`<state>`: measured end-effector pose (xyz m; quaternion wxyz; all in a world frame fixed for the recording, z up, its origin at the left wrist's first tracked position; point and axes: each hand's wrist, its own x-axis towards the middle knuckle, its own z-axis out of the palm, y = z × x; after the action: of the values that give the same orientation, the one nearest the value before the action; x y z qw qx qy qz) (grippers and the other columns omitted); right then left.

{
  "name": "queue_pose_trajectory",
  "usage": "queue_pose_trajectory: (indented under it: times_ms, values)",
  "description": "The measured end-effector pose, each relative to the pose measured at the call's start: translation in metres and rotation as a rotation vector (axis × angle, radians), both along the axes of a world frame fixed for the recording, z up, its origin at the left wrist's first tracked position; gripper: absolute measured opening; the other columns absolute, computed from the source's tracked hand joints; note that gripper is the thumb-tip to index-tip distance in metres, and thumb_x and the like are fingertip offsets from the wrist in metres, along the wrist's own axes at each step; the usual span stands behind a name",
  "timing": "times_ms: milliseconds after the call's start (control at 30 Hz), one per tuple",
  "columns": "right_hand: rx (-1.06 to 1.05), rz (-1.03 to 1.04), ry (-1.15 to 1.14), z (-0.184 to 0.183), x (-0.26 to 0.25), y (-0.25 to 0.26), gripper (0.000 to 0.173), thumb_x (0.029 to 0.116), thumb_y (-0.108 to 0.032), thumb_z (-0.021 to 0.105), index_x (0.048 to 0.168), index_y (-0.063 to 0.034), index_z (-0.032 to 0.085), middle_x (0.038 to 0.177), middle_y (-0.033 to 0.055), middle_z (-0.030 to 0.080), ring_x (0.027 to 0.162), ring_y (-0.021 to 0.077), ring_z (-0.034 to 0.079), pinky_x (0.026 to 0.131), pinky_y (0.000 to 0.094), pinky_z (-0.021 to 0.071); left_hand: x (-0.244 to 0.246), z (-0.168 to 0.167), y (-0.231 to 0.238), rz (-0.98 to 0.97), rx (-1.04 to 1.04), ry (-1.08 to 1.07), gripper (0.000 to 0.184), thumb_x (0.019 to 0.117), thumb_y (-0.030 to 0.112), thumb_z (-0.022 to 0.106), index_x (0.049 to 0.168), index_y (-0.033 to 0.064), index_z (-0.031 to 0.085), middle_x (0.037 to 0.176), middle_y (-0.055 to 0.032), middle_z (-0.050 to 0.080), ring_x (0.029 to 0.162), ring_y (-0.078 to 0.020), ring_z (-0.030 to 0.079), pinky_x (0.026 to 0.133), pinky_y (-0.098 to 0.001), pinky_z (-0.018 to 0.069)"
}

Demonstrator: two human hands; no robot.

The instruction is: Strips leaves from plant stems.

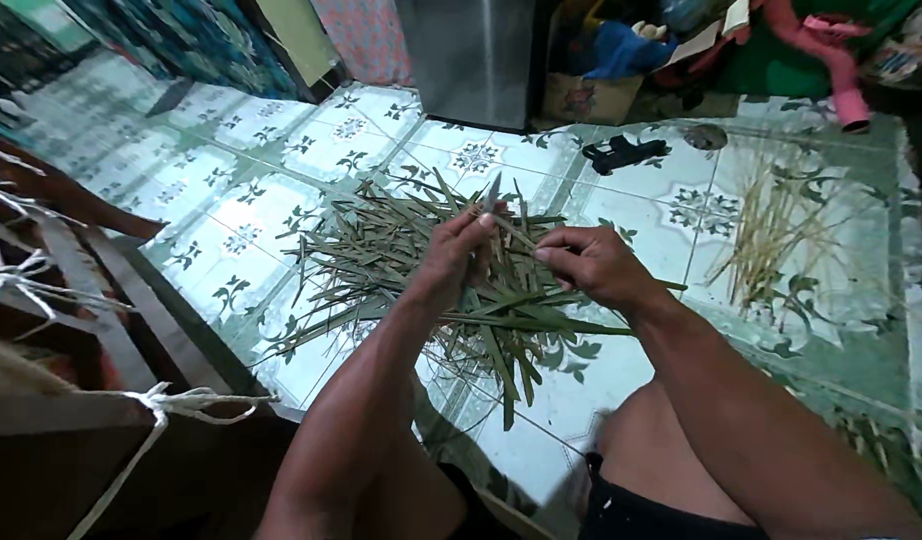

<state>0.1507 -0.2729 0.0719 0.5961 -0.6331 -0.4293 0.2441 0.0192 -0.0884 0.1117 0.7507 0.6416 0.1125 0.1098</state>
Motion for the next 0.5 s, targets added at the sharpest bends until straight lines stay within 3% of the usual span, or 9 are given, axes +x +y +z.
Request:
queue_pose_trajectory:
  times_ms: [333, 500]
  values:
    - [-0.012, 0.02, -0.009, 0.0, 0.009, -0.014, 0.014, 0.0996, -0.012, 0.059, 0.096, -0.0078, 0.071, 0.067, -0.0046, 0.06, 0.05, 0.002, 0.05, 0.047, 0.0187, 0.0454, -0.012, 0.014, 0.034, 0.154, -0.041, -0.182, 0.034, 0.1094, 0.026, 0.038, 0.139, 0.0149, 0.051, 0.056, 0.0091, 0.047, 0.041, -0.0017, 0.044, 0.039, -0.0172, 0.0419]
    - [-0.028, -0.015, 0.007, 0.0, -0.001, -0.008, 0.015, 0.1007, -0.011, 0.058, 0.096, -0.0045, 0.07, 0.065, -0.0035, 0.059, 0.05, 0.0021, 0.051, 0.049, 0.0187, 0.0472, -0.005, -0.008, -0.011, -0.08, 0.08, 0.062, 0.041, 0.107, 0.019, 0.046, 0.148, 0.0108, 0.048, 0.064, 0.0025, 0.053, 0.047, -0.005, 0.049, 0.045, -0.0205, 0.0466]
